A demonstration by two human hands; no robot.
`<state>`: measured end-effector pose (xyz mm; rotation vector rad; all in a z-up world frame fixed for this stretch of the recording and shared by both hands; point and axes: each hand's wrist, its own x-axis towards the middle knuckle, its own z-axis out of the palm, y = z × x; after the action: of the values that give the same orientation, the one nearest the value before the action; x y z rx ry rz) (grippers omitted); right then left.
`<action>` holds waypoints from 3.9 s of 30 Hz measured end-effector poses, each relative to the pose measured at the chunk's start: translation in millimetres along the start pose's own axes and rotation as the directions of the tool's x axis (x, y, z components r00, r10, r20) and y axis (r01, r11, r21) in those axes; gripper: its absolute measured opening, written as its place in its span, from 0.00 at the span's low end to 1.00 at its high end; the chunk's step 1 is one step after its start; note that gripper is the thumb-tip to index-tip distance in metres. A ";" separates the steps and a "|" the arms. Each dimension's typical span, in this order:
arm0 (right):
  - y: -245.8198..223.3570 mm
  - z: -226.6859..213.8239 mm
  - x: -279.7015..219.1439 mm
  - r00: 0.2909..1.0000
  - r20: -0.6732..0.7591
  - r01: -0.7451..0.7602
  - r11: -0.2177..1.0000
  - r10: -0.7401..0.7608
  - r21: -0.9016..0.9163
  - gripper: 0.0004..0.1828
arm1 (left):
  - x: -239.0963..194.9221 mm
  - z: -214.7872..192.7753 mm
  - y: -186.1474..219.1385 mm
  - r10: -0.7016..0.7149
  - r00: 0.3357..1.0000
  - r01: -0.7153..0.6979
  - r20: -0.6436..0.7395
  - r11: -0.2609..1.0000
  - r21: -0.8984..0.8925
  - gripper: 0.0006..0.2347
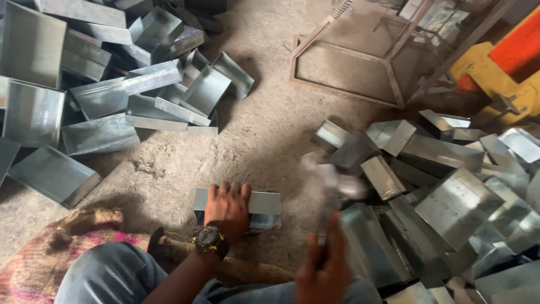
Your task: The person hammers the edges of small metal boxes by hand using a hammer while sitting on the floor.
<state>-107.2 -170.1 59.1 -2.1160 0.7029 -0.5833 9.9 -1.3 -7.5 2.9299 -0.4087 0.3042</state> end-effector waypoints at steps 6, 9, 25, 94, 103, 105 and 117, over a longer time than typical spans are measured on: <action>-1.1 16.9 13.9 0.864 0.497 0.172 0.974 -0.077 -0.149 0.31 | 18.9 21.7 -13.6 -0.006 1.000 0.006 -0.010 1.000 -0.018 0.09; 1.6 -1.3 3.5 0.931 0.338 0.145 0.989 -0.141 0.013 0.35 | 39.1 54.1 -28.6 -0.104 0.897 0.182 0.430 0.973 -0.143 0.11; 31.9 30.8 8.3 0.886 0.295 0.392 0.918 -0.358 -0.064 0.34 | 74.3 113.1 -59.4 -0.066 0.818 0.076 0.571 0.997 0.006 0.19; 25.3 13.0 6.7 0.930 0.258 0.235 0.963 -0.262 0.130 0.29 | 11.9 -16.5 -17.6 0.121 0.985 -0.125 0.126 0.992 0.017 0.21; 70.7 20.2 28.6 0.921 0.388 -0.012 0.998 0.038 -0.070 0.33 | -23.3 38.4 -62.4 -0.182 0.970 0.195 -0.162 0.978 0.070 0.30; 85.1 22.5 36.7 0.928 0.363 -0.074 0.996 0.087 -0.049 0.33 | -24.9 68.4 -88.0 -0.400 0.912 0.385 -0.089 0.911 -0.147 0.27; 72.1 0.6 44.4 0.967 0.243 0.028 0.978 -0.079 0.206 0.32 | 29.1 -53.8 -21.0 -0.046 0.993 0.030 0.107 0.988 0.149 0.15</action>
<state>-94.2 -236.0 7.6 -1.9787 0.4275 -0.3884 33.7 21.6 48.0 3.1057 -0.3586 0.1753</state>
